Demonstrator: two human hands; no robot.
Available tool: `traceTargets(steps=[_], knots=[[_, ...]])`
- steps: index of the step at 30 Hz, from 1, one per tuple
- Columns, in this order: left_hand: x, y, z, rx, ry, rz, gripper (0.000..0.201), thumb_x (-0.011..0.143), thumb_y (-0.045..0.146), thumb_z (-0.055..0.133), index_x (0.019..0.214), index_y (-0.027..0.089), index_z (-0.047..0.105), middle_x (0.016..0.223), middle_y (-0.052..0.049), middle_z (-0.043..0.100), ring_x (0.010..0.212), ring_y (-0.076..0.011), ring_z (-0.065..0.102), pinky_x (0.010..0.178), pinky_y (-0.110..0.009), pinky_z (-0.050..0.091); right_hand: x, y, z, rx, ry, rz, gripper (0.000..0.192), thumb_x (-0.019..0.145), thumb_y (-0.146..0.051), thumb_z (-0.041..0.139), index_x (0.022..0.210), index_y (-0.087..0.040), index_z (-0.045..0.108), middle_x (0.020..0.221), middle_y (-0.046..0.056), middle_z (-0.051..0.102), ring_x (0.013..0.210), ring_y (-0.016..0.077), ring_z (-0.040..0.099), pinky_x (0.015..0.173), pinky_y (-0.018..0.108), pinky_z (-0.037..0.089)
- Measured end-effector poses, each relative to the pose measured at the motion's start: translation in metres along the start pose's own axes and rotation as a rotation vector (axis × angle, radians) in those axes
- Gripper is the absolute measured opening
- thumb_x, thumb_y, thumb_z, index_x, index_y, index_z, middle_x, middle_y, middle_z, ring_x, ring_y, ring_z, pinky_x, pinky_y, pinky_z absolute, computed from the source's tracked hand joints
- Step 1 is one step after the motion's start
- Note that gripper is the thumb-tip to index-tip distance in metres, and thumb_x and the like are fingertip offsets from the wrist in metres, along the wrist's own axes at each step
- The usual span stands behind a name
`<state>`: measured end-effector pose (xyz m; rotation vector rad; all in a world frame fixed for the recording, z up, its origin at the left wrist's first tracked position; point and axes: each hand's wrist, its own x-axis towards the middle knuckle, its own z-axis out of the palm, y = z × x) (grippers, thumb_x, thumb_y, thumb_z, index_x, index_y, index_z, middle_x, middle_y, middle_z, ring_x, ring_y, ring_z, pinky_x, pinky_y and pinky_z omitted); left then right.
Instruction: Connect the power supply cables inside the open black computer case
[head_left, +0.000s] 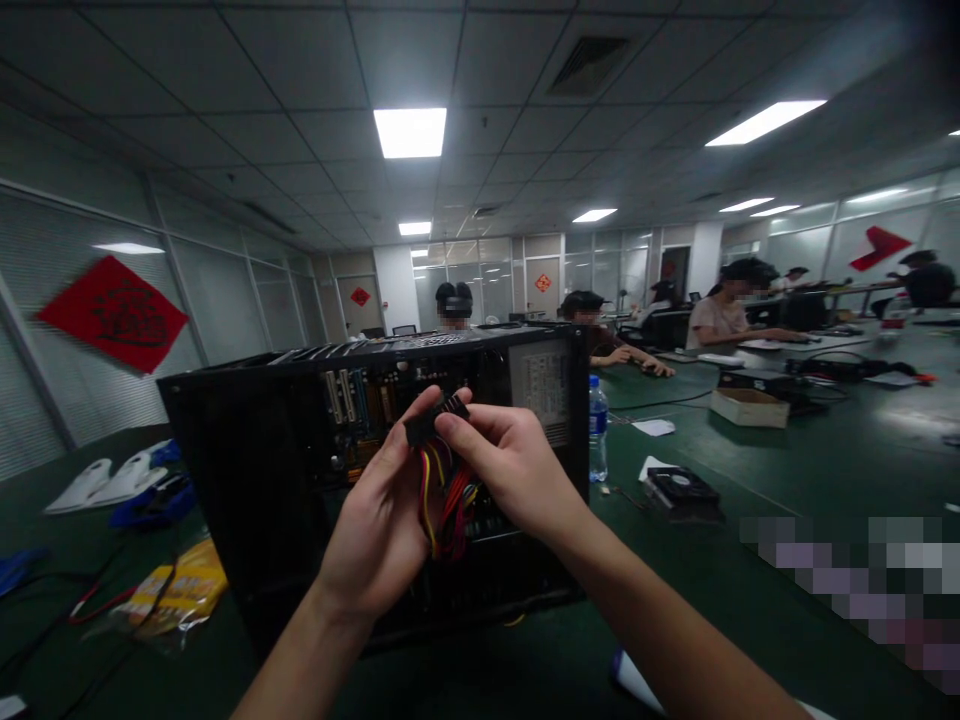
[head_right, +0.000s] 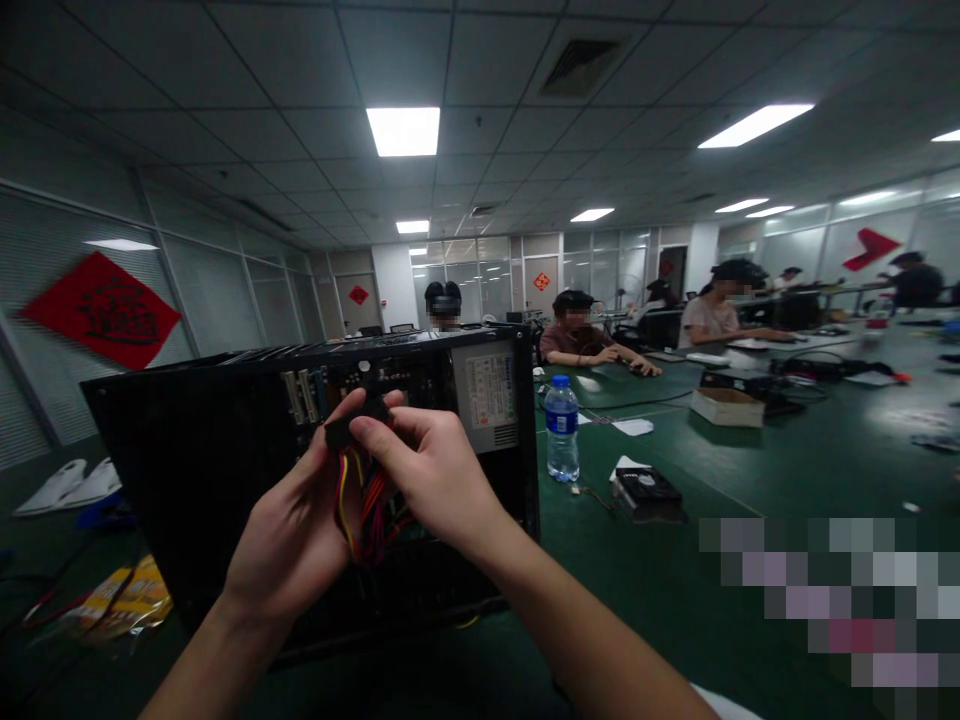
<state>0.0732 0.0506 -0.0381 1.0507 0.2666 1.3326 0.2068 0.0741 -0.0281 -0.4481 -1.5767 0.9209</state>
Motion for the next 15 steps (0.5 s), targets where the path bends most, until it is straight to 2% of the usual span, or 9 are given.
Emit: traceTargets(steps=[9,13,15], knots=[[0.0004,-0.0045,-0.0036,0.069,-0.03,0.087,0.035,0.096,0.036,0.051,0.129,0.028,0.061,0.133,-0.003,0.063,0.135,-0.0248,0.046,0.117,-0.043,0.032,-0.0006,0.0015,0.0057,0.137,0.002,0.038,0.039,0.081,-0.051,0.067,0.07,-0.014,0.062,0.064,-0.002,0.054,0.056,0.0086,0.044,0.052,0.021,0.038],[0.0013,-0.0058,-0.0056,0.107,-0.099,0.128,0.036,0.097,0.038,0.048,0.127,0.024,0.063,0.138,-0.006,0.059,0.136,-0.0259,0.045,0.116,-0.041,0.033,-0.0016,0.0019,0.0064,0.149,-0.037,0.071,0.039,0.083,-0.052,0.065,0.077,-0.014,0.062,0.069,-0.001,0.055,0.059,0.0091,0.046,0.053,0.021,0.039],[0.0012,-0.0061,-0.0076,0.134,-0.129,0.165,0.037,0.098,0.038,0.047,0.129,0.025,0.061,0.14,-0.005,0.057,0.137,-0.0247,0.044,0.116,-0.039,0.034,-0.0022,0.0012,0.0066,0.145,-0.065,0.081,0.039,0.085,-0.053,0.063,0.078,-0.014,0.06,0.07,-0.001,0.054,0.06,0.009,0.046,0.053,0.021,0.039]])
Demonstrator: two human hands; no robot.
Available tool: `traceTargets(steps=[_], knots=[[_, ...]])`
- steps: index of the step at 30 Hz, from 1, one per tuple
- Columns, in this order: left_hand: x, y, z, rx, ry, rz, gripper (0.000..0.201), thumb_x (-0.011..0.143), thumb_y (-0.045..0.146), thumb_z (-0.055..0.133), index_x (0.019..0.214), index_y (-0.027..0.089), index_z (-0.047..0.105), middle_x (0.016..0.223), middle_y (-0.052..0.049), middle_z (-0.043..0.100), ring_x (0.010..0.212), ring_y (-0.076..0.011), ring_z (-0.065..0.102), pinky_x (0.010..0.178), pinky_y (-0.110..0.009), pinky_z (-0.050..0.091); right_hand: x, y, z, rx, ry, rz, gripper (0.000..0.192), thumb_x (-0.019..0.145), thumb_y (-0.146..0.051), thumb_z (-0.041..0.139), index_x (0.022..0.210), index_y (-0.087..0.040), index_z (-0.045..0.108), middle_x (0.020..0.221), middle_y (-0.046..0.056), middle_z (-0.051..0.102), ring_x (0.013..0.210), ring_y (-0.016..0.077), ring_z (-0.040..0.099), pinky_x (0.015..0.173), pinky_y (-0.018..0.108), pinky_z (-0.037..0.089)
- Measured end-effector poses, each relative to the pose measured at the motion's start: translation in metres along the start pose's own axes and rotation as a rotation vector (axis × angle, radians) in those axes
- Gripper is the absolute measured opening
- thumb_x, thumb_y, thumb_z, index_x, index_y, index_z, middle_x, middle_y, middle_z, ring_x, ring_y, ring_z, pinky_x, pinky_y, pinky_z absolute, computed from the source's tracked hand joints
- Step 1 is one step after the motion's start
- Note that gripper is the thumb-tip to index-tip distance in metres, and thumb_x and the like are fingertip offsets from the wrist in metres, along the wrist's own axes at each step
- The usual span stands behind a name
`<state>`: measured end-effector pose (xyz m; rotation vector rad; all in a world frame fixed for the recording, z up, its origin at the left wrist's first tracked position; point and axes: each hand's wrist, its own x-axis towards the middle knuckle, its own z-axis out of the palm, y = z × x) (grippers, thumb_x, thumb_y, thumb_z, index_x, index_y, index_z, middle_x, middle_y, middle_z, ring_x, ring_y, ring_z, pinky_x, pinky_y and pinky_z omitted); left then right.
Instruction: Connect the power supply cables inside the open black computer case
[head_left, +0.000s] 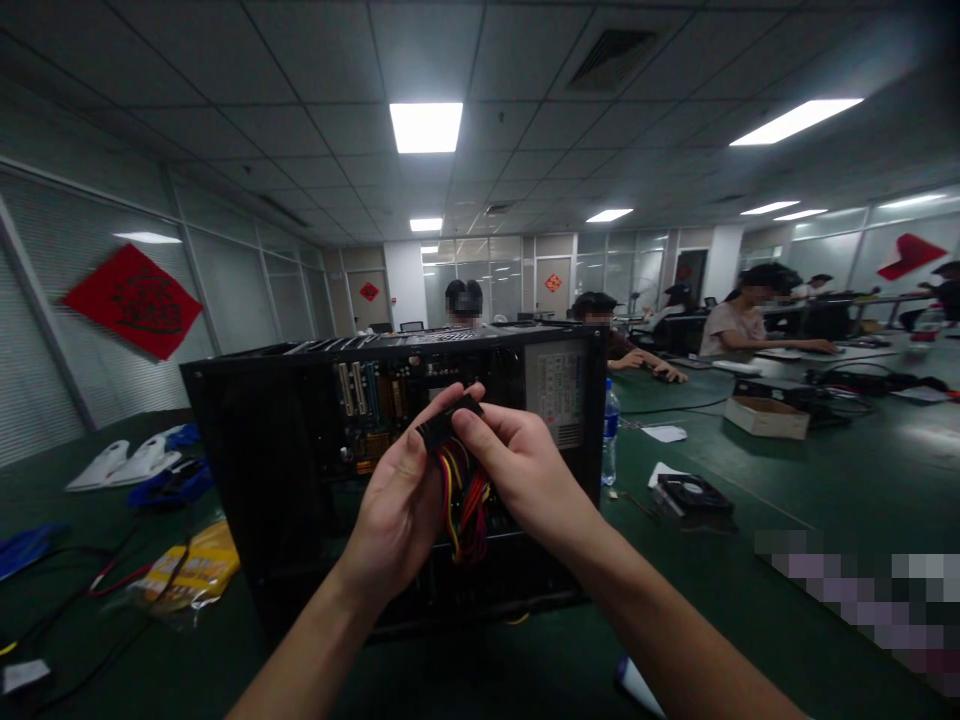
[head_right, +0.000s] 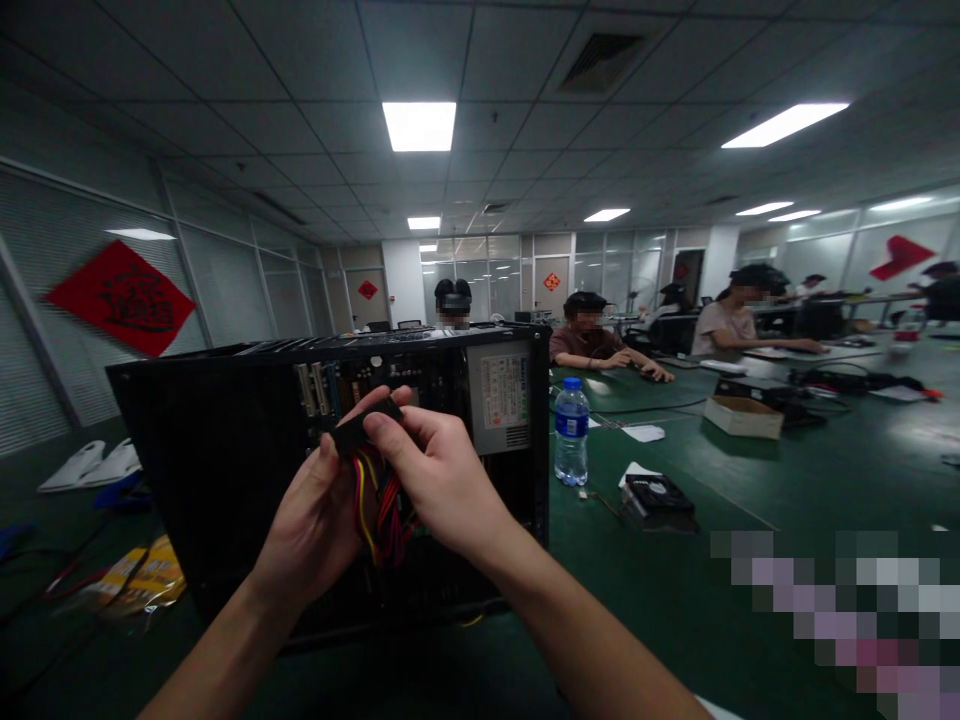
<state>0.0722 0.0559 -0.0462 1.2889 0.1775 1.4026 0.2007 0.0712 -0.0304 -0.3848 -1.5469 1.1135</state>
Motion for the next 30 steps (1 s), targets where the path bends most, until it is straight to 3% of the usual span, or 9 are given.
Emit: traceTargets(steps=[7,15,23,30], knots=[[-0.003,-0.003,-0.003,0.098,0.006,0.097,0.04,0.093,0.043,0.054,0.131,0.03,0.059,0.141,-0.004,0.056,0.133,-0.0247,0.048,0.112,-0.036,0.039,-0.004,-0.002,0.001,-0.047,-0.109,0.012,0.039,0.091,-0.056,0.053,0.089,-0.017,0.059,0.08,0.0,0.056,0.071,0.0122,0.052,0.064,0.024,0.046],[-0.004,-0.008,0.003,0.075,0.098,0.157,0.034,0.097,0.04,0.048,0.126,0.029,0.062,0.14,-0.003,0.058,0.136,-0.0235,0.045,0.115,-0.037,0.036,-0.006,0.003,0.002,-0.11,-0.18,-0.088,0.029,0.098,-0.041,0.048,0.116,-0.02,0.054,0.11,0.004,0.058,0.106,0.0178,0.053,0.096,0.031,0.043],[-0.004,-0.007,0.004,0.073,0.097,0.148,0.037,0.098,0.038,0.045,0.129,0.027,0.061,0.145,-0.003,0.052,0.14,-0.0247,0.038,0.118,-0.038,0.031,-0.005,0.005,0.005,-0.09,-0.151,-0.075,0.022,0.095,-0.038,0.053,0.105,-0.018,0.053,0.096,0.002,0.056,0.091,0.016,0.052,0.084,0.028,0.046],[-0.004,-0.005,0.004,0.072,0.082,0.075,0.044,0.092,0.045,0.055,0.13,0.025,0.06,0.144,-0.006,0.053,0.137,-0.0279,0.042,0.116,-0.04,0.032,-0.002,0.004,-0.004,-0.113,-0.215,-0.074,0.024,0.094,-0.04,0.055,0.101,-0.017,0.056,0.092,0.001,0.059,0.082,0.0144,0.053,0.075,0.026,0.047]])
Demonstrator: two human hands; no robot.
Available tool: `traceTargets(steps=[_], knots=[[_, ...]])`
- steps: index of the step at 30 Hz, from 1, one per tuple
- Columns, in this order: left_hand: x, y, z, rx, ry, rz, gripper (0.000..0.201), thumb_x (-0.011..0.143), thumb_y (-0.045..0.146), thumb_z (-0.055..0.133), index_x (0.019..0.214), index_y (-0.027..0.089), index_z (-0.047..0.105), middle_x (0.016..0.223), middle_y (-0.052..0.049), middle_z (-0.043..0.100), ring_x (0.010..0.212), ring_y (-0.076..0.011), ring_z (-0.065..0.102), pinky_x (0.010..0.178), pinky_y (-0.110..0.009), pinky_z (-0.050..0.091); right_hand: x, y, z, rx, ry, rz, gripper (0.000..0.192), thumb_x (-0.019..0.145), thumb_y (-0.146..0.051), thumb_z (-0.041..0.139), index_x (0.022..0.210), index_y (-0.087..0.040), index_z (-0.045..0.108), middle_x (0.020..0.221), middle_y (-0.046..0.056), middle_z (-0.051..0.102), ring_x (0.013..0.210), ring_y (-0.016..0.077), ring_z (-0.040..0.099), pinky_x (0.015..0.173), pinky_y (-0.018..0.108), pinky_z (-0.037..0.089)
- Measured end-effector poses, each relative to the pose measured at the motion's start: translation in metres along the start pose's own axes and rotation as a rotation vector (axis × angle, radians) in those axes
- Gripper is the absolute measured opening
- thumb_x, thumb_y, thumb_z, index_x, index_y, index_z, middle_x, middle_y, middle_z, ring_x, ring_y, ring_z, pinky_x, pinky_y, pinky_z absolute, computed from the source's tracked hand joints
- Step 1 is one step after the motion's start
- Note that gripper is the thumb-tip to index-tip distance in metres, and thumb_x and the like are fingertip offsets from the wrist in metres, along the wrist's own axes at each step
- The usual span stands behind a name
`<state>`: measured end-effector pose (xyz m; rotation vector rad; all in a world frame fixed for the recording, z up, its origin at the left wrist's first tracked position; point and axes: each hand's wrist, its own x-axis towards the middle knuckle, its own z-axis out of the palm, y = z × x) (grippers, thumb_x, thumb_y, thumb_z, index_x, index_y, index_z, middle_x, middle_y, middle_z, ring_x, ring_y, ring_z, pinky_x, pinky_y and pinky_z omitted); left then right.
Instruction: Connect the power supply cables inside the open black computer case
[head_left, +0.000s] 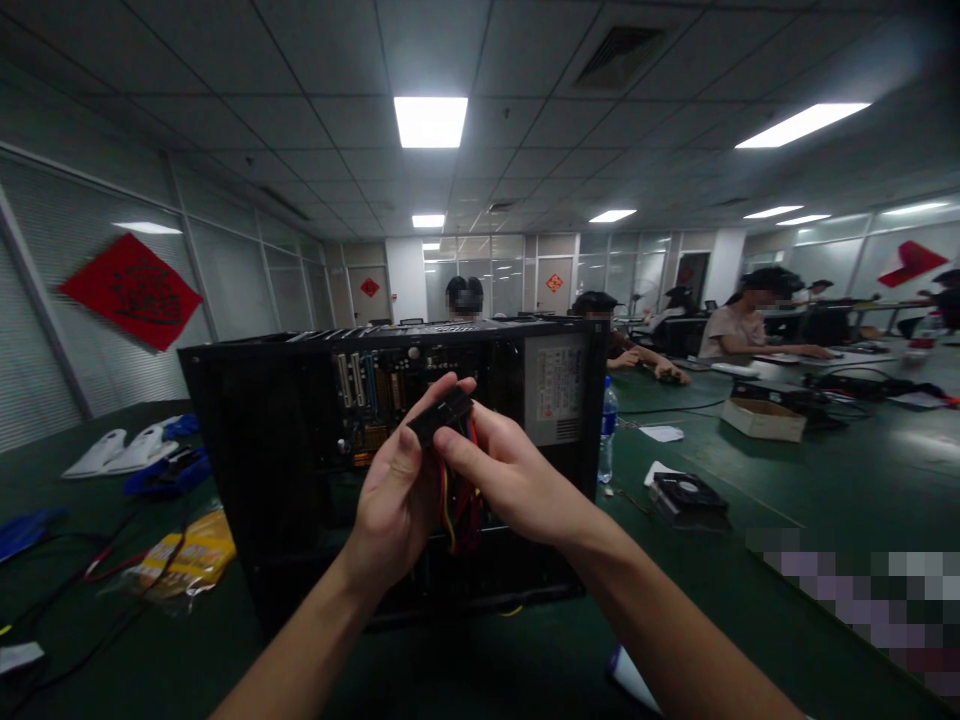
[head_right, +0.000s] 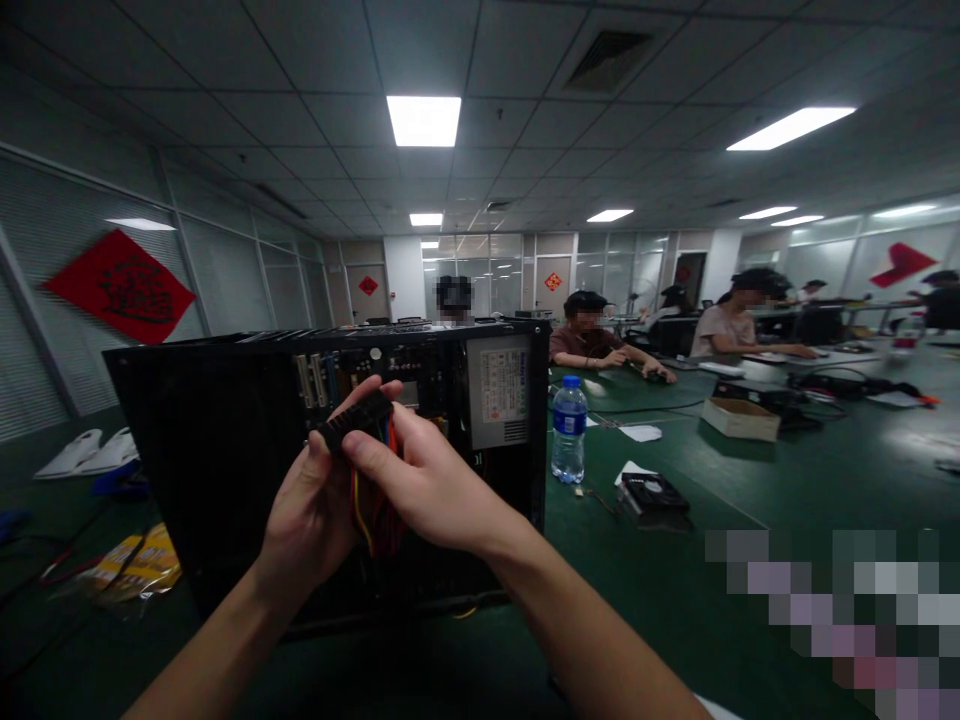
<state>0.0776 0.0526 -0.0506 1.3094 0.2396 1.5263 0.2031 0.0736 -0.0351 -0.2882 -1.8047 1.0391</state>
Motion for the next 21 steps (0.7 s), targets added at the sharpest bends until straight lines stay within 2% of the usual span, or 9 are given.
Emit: traceTargets(steps=[6,13,17,21], knots=[[-0.001,-0.004,-0.007,0.058,-0.041,0.034,0.047,0.09,0.048,0.058,0.132,0.028,0.059,0.142,-0.005,0.055,0.131,-0.0278,0.051,0.108,-0.035,0.043,-0.004,-0.006,-0.006,0.035,-0.057,0.017,0.025,0.091,-0.04,0.06,0.103,-0.018,0.056,0.092,0.001,0.058,0.083,0.0137,0.052,0.076,0.025,0.046],[-0.003,-0.003,0.002,0.062,-0.058,0.039,0.052,0.086,0.053,0.061,0.13,0.026,0.06,0.137,-0.007,0.059,0.127,-0.0287,0.054,0.104,-0.034,0.047,-0.006,-0.009,-0.007,0.023,-0.099,-0.009,0.026,0.092,-0.041,0.059,0.103,-0.018,0.057,0.095,0.002,0.058,0.087,0.0147,0.053,0.079,0.027,0.047],[-0.001,-0.009,0.002,0.072,0.053,0.037,0.056,0.083,0.058,0.062,0.128,0.025,0.058,0.124,-0.008,0.066,0.12,-0.0269,0.059,0.102,-0.036,0.048,-0.006,-0.012,-0.005,0.039,-0.045,-0.026,0.023,0.092,-0.038,0.058,0.105,-0.018,0.058,0.099,0.003,0.06,0.092,0.0162,0.056,0.084,0.028,0.048],[0.002,-0.008,0.0,0.126,0.191,0.079,0.045,0.077,0.053,0.072,0.109,0.023,0.063,0.104,-0.003,0.071,0.106,-0.0213,0.066,0.094,-0.03,0.051,-0.005,-0.015,-0.003,0.029,0.033,-0.071,0.022,0.092,-0.035,0.058,0.107,-0.019,0.059,0.105,0.003,0.063,0.101,0.0178,0.057,0.091,0.03,0.046]])
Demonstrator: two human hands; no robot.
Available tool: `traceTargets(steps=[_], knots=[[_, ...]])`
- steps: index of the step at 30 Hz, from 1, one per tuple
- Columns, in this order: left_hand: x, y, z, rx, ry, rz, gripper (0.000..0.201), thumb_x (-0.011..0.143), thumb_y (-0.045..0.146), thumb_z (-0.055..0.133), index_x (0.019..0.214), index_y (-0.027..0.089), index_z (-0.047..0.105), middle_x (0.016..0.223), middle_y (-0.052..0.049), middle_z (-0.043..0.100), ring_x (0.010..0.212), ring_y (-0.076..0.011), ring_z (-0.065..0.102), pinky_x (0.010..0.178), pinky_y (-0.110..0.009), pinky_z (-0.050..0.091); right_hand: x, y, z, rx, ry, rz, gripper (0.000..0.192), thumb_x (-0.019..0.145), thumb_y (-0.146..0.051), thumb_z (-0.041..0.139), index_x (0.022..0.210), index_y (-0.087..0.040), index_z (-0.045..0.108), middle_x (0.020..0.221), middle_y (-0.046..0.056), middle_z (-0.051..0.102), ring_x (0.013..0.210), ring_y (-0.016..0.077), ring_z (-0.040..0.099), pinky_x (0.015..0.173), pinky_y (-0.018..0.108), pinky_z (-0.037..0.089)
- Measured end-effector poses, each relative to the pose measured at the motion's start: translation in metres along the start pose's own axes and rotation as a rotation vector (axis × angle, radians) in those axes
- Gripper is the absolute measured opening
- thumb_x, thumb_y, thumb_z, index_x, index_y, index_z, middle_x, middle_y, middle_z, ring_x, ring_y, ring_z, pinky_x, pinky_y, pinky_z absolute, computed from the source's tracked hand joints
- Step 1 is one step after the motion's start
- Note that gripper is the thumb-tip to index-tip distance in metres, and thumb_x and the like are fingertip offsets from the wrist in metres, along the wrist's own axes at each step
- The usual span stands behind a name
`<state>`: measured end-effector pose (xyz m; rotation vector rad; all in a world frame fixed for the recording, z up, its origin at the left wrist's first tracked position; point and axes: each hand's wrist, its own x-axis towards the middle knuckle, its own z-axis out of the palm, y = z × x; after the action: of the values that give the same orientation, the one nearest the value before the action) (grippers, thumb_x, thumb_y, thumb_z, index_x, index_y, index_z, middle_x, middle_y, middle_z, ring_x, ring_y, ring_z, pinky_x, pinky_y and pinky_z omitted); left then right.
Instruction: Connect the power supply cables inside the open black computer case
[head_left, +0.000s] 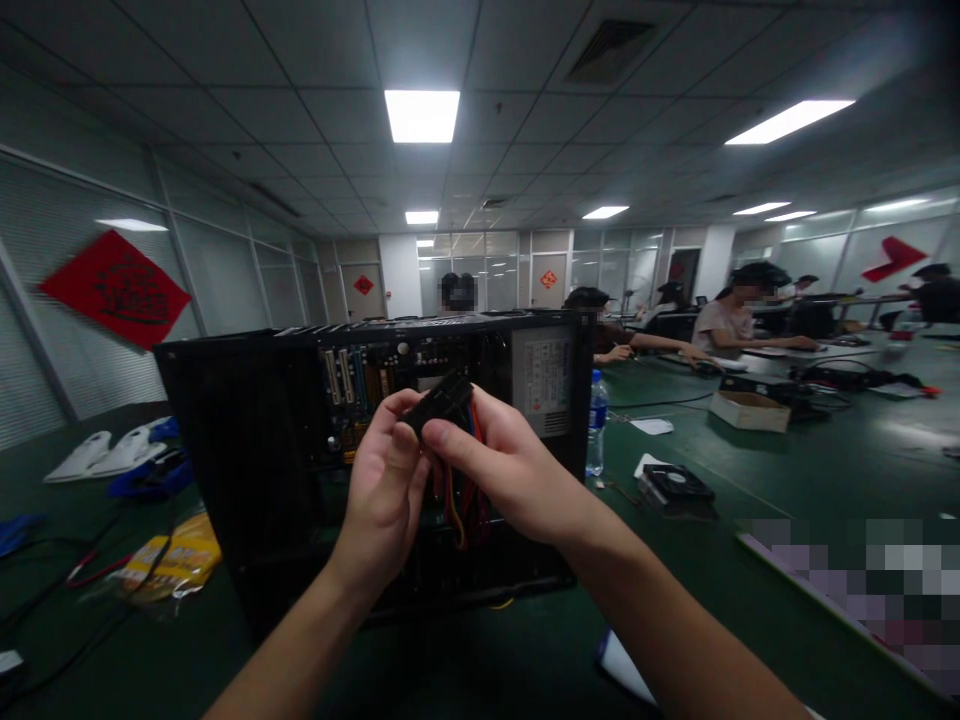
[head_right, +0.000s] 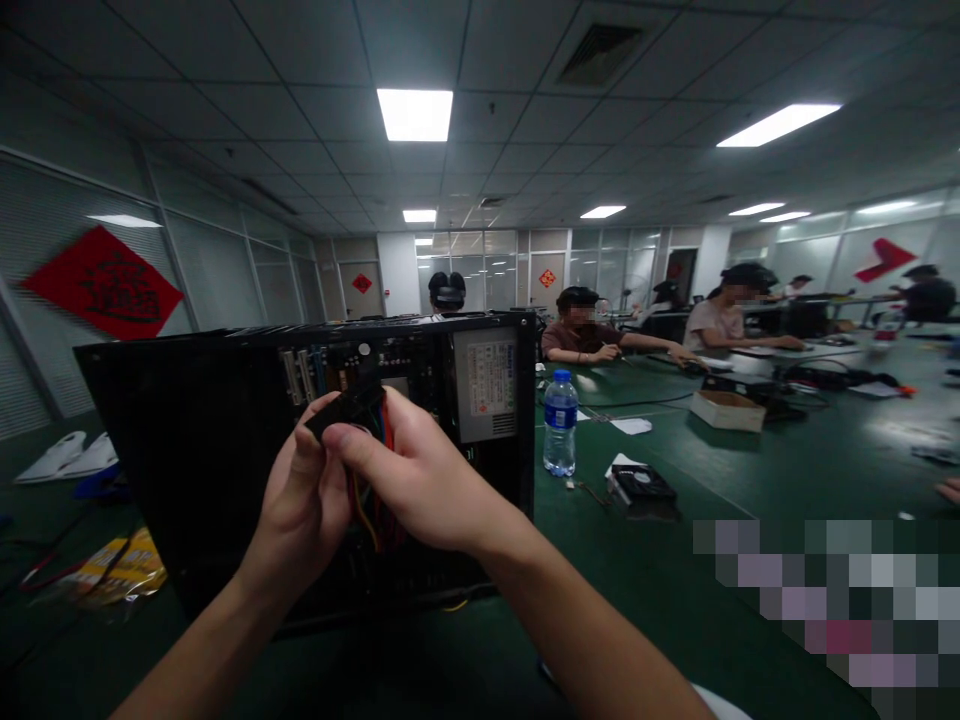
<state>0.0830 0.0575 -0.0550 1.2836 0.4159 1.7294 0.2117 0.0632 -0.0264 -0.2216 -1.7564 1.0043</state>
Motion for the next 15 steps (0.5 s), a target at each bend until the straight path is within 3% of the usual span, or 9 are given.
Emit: traceTargets(steps=[3,8,15], knots=[[0.003,0.005,-0.001,0.074,0.037,0.018,0.037,0.075,0.048,0.076,0.099,0.021,0.066,0.095,-0.001,0.071,0.093,-0.0165,0.067,0.085,-0.024,0.053,0.001,0.001,-0.001,-0.043,0.059,-0.024,0.022,0.092,-0.036,0.058,0.106,-0.019,0.059,0.101,0.003,0.064,0.098,0.0181,0.058,0.089,0.031,0.047],[0.004,0.008,-0.004,0.197,0.101,0.085,0.028,0.076,0.036,0.078,0.097,0.021,0.069,0.095,0.0,0.072,0.084,-0.0122,0.066,0.077,-0.019,0.052,0.004,0.005,-0.003,-0.077,0.096,-0.046,0.022,0.092,-0.037,0.057,0.102,-0.018,0.057,0.101,0.003,0.064,0.096,0.0176,0.057,0.089,0.03,0.046],[0.002,0.011,0.003,0.154,0.259,0.024,0.031,0.067,0.034,0.084,0.089,0.016,0.073,0.083,0.0,0.073,0.075,-0.0114,0.066,0.071,-0.02,0.051,0.005,0.014,-0.002,-0.176,0.162,-0.019,0.03,0.098,-0.047,0.042,0.094,-0.02,0.054,0.088,0.001,0.057,0.085,0.0154,0.053,0.078,0.028,0.046]])
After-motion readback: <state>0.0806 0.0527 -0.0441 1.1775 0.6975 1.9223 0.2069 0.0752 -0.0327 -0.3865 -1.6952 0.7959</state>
